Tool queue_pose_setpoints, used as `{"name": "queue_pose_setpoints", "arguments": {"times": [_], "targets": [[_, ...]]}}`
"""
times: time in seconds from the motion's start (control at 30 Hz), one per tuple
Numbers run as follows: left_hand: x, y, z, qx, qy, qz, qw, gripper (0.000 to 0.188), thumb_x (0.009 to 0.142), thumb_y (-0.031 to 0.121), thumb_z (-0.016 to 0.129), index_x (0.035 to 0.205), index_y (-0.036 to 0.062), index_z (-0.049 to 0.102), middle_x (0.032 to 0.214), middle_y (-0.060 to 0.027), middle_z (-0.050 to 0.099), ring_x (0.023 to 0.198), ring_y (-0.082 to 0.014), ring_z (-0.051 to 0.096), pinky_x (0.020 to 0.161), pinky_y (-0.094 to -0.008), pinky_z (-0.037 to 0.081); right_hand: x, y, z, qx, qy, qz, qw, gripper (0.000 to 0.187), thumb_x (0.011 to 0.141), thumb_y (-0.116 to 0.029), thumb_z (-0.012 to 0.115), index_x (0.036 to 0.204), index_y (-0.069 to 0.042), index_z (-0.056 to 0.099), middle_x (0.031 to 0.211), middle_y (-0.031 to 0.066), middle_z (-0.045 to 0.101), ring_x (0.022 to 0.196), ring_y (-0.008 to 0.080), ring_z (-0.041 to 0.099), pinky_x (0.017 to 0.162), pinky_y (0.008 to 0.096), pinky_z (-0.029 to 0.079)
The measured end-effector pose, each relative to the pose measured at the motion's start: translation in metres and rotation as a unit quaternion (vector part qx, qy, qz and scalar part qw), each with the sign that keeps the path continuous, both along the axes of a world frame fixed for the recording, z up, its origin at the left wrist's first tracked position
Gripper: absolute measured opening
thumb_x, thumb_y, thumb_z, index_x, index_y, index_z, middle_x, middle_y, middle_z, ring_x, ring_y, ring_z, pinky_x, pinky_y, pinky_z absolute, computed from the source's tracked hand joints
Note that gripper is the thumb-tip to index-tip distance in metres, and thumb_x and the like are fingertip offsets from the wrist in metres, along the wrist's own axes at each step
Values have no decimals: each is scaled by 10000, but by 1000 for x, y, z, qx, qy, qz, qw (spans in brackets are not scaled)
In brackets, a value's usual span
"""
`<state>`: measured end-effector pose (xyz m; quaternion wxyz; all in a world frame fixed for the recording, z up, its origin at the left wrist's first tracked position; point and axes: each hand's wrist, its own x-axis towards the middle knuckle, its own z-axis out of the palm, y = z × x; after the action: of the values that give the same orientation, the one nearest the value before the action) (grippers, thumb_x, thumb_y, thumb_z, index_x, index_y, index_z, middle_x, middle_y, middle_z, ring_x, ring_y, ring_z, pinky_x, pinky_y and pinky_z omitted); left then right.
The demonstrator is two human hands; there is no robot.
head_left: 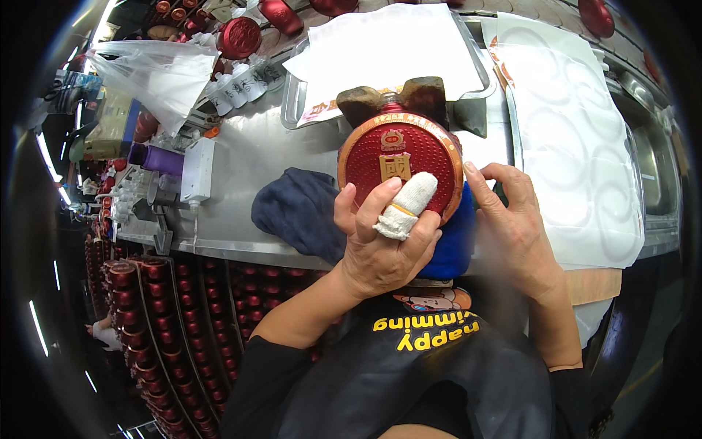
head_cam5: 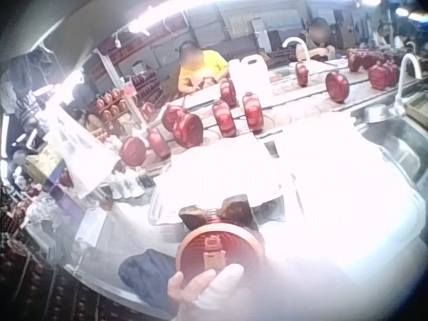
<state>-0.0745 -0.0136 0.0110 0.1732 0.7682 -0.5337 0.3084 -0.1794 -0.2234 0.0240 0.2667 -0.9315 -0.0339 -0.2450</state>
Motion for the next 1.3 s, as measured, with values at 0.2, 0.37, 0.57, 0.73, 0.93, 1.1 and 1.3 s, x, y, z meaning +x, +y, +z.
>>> {"name": "queue_pose_setpoints", "arguments": {"times": [0.2,0.37,0.57,0.73,0.93,1.1,1.3], "targets": [[-1,0,8,4,13,5,1000,276,812,339,799,1003,176,685,1289,-120,639,1348,-342,454,1155,-625,207,-1,0,0,4,0,2,1000,744,749,98,623,1474,-61,575,1266,154,543,1185,350,556,990,462,459],[-3,-1,17,21,92,22,995,406,923,533,704,980,133,662,1335,-174,626,1363,-389,389,1145,-611,202,-2,0,-2,12,-1,9,1000,745,758,98,621,1483,-65,566,1259,166,544,1166,362,559,991,467,463],[-7,-14,19,2,106,92,990,525,960,625,625,1056,110,603,1383,-233,557,1350,-416,361,1100,-610,233,-4,3,-6,25,-1,8,1000,754,767,97,622,1499,-72,553,1255,167,545,1157,365,562,989,475,465],[-9,-21,23,-1,121,111,986,463,916,508,727,1090,103,585,1410,-248,502,1370,-433,331,1096,-632,229,-4,5,-6,31,4,7,999,763,779,87,627,1513,-111,554,1263,160,543,1172,351,560,982,464,457],[-9,-15,30,33,162,98,981,458,887,396,778,1159,92,568,1400,-253,496,1384,-450,317,1100,-642,222,-3,4,-5,6,8,14,1000,752,789,82,633,1506,-136,572,1266,150,542,1172,338,562,969,446,445],[-3,-20,42,41,182,86,979,515,889,421,767,1204,71,559,1412,-266,485,1390,-459,322,1103,-645,221,-1,1,-8,50,-14,-8,999,727,788,89,636,1490,-85,573,1252,162,548,1160,359,568,982,463,463],[6,-53,45,30,116,140,983,620,844,469,798,1222,46,547,1461,-250,450,1413,-466,314,1125,-656,217,-4,0,-11,37,-13,-6,999,684,814,89,641,1484,-19,552,1264,175,547,1164,368,568,987,467,467]]}}
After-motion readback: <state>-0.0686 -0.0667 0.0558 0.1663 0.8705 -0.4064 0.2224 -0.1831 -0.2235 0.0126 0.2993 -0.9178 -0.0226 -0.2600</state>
